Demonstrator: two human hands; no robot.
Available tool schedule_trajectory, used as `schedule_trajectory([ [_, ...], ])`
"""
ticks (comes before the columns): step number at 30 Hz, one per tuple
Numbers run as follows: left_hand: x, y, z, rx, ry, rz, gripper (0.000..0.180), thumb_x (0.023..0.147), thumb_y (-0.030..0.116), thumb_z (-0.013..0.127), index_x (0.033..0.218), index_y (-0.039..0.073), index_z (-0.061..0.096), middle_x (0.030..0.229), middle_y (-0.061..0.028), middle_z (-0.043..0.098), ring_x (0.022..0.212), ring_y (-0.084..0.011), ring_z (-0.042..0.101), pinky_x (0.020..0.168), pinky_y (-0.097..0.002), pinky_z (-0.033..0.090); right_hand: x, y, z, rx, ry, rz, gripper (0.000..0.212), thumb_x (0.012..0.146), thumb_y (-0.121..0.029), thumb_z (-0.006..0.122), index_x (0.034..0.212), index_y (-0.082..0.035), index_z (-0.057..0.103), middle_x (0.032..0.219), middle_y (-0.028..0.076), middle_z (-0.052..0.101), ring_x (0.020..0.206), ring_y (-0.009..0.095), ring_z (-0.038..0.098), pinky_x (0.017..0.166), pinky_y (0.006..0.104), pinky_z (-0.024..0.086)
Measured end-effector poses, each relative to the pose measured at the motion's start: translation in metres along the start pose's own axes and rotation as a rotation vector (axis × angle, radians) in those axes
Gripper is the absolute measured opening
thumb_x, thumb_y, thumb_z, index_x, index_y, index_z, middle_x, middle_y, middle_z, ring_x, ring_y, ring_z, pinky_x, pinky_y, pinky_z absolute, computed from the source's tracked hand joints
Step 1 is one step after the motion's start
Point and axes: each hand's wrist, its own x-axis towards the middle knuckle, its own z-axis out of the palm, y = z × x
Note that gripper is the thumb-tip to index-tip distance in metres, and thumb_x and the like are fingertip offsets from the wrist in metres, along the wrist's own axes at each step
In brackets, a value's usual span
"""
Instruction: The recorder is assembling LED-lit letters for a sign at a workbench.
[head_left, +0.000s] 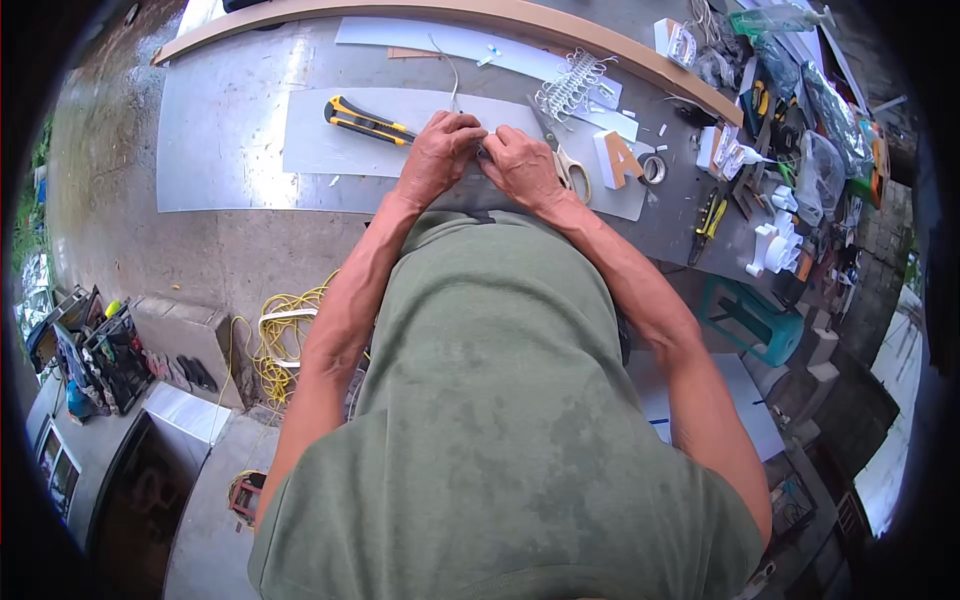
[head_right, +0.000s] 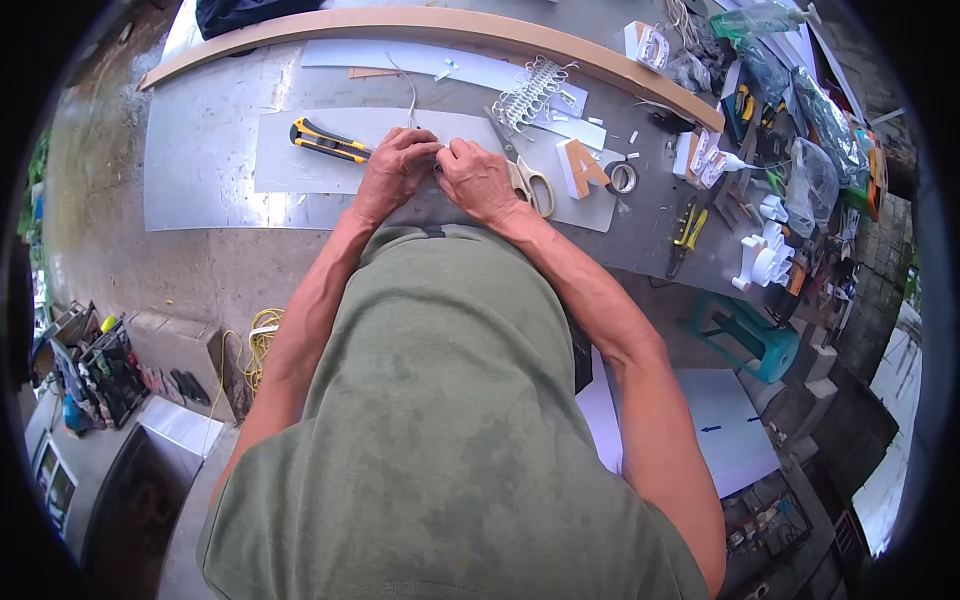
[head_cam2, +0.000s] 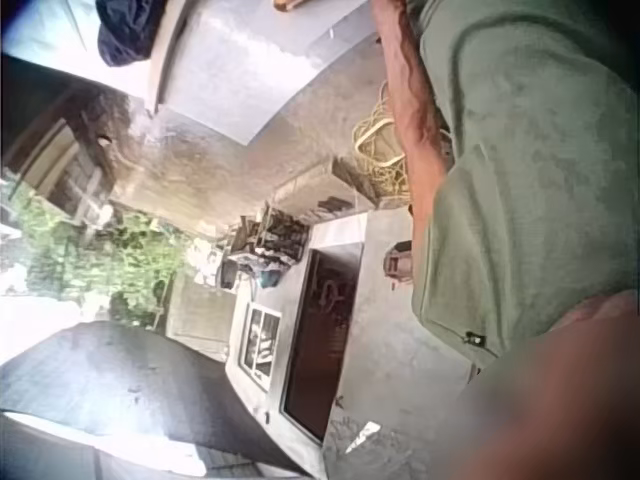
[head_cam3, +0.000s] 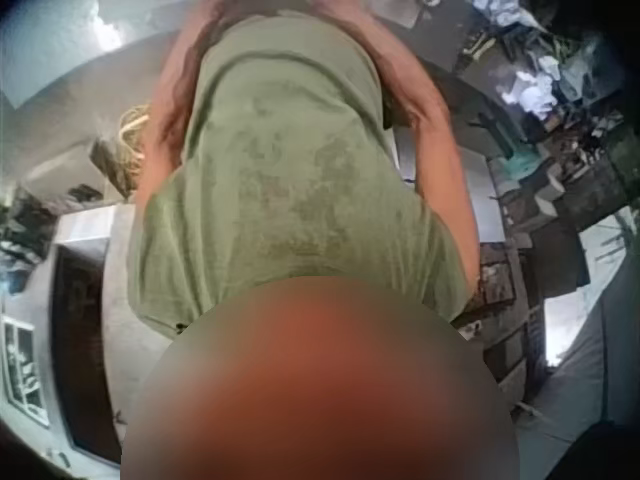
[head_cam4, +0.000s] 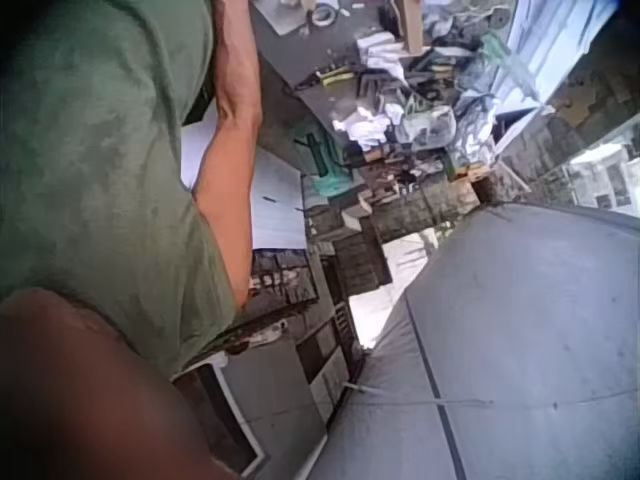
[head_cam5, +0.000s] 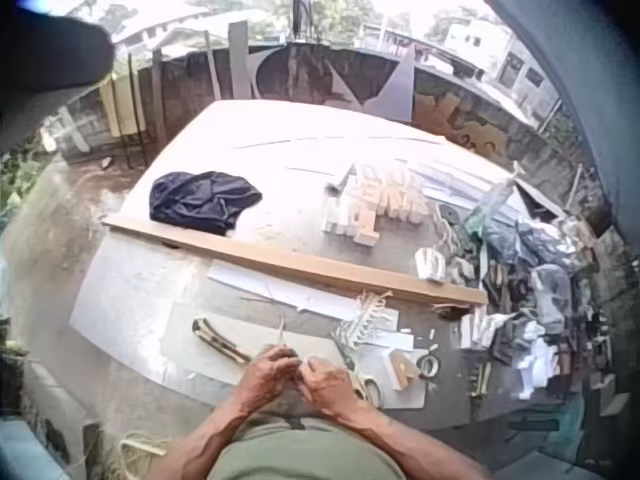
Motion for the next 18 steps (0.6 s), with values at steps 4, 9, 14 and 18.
schedule_trajectory([
  [4, 0.003, 0.002, -0.001, -0.044, 0.02, -0.015, 0.028, 0.074, 0.001, 0.074, 0.101, 0.007, 0.074, 0.103, -0.006, 0.07, 0.095, -0.0283, 0.062, 0.085, -0.038, 0.052, 0.001, 0.0, 0.001, 0.002, 0.053, -0.03, 0.016, 0.083, -0.02, 0.071, 0.087, -0.007, 0.062, 0.084, 0.009, 0.059, 0.083, 0.027, 0.065, 0.066, 0.0416, 0.054],
  [9, 0.002, 0.001, -0.006, -0.06, -0.014, -0.055, 0.025, 0.074, 0.0, 0.074, 0.098, 0.006, 0.076, 0.106, -0.0075, 0.07, 0.099, -0.0288, 0.062, 0.088, -0.0372, 0.052, 0.001, 0.0, 0.002, 0.084, 0.085, -0.009, 0.014, 0.084, -0.017, 0.069, 0.086, -0.004, 0.063, 0.082, 0.011, 0.061, 0.081, 0.028, 0.065, 0.067, 0.0421, 0.054],
  [14, 0.004, 0.004, -0.007, -0.079, -0.032, -0.079, 0.028, 0.072, 0.001, 0.077, 0.099, 0.006, 0.076, 0.107, -0.0085, 0.07, 0.1, -0.029, 0.062, 0.09, -0.0371, 0.052, 0.0, 0.003, 0.005, 0.43, 0.073, 0.264, 0.015, 0.084, -0.012, 0.067, 0.095, -0.001, 0.064, 0.083, 0.013, 0.064, 0.074, 0.034, 0.065, 0.069, 0.0435, 0.053],
  [18, 0.004, 0.001, -0.006, -0.075, -0.021, -0.073, 0.028, 0.072, 0.002, 0.077, 0.099, 0.006, 0.076, 0.107, -0.0085, 0.07, 0.1, -0.029, 0.063, 0.09, -0.0372, 0.052, 0.003, -0.006, -0.005, 0.507, 0.095, 0.258, 0.014, 0.084, -0.008, 0.066, 0.098, -0.003, 0.064, 0.083, 0.013, 0.063, 0.076, 0.034, 0.065, 0.069, 0.0435, 0.053],
])
